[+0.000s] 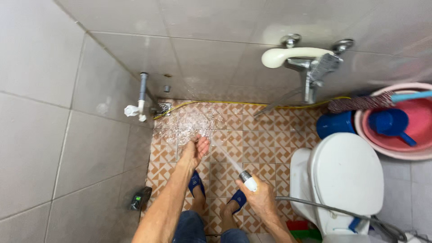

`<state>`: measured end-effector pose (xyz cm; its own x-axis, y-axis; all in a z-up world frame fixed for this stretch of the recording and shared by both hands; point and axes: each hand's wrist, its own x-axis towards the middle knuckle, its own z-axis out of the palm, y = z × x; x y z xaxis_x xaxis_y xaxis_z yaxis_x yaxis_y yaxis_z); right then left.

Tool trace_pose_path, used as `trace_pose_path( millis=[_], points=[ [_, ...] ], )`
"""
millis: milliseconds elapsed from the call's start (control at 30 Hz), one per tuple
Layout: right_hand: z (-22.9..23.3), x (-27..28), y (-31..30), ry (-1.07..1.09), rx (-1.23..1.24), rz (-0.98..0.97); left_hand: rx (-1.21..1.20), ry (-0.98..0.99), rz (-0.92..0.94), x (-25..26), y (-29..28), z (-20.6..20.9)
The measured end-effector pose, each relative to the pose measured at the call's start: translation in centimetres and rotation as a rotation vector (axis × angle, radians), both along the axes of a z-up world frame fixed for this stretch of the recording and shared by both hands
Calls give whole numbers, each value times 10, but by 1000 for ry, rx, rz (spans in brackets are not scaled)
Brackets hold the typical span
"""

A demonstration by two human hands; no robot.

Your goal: The person uses a handheld bidet sprayer to wash their hands and then sweeps water into a floor drain using a small broom.

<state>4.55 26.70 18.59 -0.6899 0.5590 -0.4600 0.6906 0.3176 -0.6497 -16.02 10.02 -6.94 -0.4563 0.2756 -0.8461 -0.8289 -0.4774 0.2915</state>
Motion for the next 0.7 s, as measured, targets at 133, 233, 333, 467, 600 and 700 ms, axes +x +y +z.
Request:
trace_pose_path(
  millis=[133, 233, 333, 467, 600, 700],
  points=[
    [9, 21, 7, 12, -17, -120, 126, 19, -127, 31, 73, 45],
    [9, 45, 20, -18, 34, -302, 310, -26, -217, 51, 135, 89],
    [9, 68, 34, -12, 143, -553, 377, 27, -345, 70, 168, 139],
    [16, 85, 48, 104, 187, -808, 239, 103, -491, 82, 169, 173],
    [24, 61, 24, 40, 144, -674, 141, 57, -471, 75, 129, 164],
    [29, 40, -5, 290, -30, -318, 105, 29, -394, 67, 104, 162]
  ],
)
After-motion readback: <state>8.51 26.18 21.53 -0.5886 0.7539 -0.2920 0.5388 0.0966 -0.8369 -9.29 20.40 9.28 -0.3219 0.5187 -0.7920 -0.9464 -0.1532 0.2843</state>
